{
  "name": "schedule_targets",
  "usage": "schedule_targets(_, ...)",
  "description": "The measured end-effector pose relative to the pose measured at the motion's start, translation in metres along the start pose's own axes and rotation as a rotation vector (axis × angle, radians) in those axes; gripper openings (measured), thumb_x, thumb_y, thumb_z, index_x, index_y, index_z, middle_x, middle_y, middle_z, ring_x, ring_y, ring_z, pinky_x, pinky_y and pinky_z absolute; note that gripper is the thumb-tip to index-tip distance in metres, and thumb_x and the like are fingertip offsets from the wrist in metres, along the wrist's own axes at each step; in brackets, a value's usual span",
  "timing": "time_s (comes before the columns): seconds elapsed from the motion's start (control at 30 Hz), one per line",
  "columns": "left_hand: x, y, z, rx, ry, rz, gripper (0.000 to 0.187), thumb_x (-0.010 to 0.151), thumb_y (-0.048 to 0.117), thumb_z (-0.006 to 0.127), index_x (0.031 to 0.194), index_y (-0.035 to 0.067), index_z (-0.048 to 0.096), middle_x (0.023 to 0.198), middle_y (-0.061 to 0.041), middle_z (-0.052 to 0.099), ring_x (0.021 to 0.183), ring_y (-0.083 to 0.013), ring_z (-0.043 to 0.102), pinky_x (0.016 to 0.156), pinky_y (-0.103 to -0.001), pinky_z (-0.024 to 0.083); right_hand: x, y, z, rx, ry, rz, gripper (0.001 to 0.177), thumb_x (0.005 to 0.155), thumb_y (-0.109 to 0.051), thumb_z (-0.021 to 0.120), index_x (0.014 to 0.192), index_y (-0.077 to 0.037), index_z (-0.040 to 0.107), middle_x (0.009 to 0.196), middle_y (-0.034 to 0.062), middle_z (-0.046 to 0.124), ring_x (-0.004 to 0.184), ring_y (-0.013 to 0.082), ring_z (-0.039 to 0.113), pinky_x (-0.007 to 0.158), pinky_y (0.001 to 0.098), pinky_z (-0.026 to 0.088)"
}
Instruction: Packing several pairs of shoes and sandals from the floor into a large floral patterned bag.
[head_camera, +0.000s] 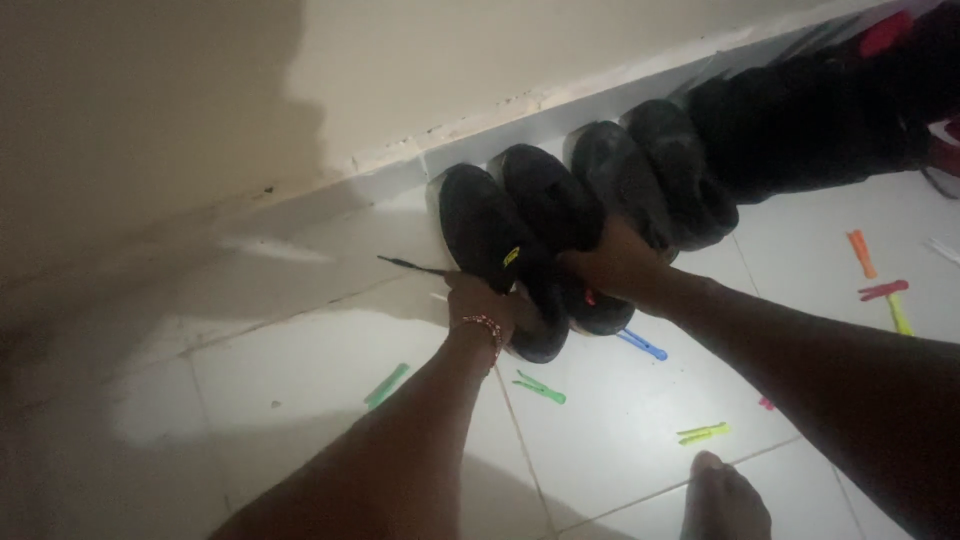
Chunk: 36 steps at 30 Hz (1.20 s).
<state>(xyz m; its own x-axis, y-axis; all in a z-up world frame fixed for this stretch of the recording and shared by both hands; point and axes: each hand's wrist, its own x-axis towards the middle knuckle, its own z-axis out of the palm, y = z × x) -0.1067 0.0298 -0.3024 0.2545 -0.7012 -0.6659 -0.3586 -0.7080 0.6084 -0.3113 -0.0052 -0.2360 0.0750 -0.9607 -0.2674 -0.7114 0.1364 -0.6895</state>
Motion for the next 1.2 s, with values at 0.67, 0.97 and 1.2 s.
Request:
schedule_targets(0.67,-0.036,0.003,-0.053,0.115,-0.102,0.009,0.051,0.094,0.035,0.067,0.121,-0.008,0.063,0.114,-0.024,0.074,0.108,-0.0357,0.073,0.093,-0.042,0.056,-0.037,-0.003,0.006,0.117,0.073,0.298,0.054,0.079,-0.029,0.078,0.118,0.003,0.059,0.098,0.0186,0.070,0.091,0.0326,0.073,0.071,0.0427,0.060)
schedule_targets(0.97,-0.114,0.077,-0.097,-0.055,0.032,0.102,0.044,0.090,0.023,0.065,0.127,-0.001,0.063,0.122,-0.022,0.073,0.113,-0.0346,0.070,0.096,-0.042,0.054,-0.067,-0.092,-0.080,0.378,-0.015,0.295,0.041,0.070,-0.009,0.077,0.109,0.002,0.071,0.101,0.0163,0.078,0.094,0.0248,0.075,0.080,0.0368,0.058)
schedule_targets(1.2,-0.225,0.172,-0.141,-0.523,-0.056,0.026,0.056,0.082,0.014,0.066,0.134,0.000,0.052,0.112,-0.019,0.072,0.097,-0.0292,0.071,0.082,-0.040,0.058,-0.091,-0.136,-0.163,0.789,0.120,0.212,0.033,0.078,-0.004,0.070,0.110,0.004,0.068,0.097,0.0150,0.074,0.085,0.0241,0.072,0.071,0.0373,0.058)
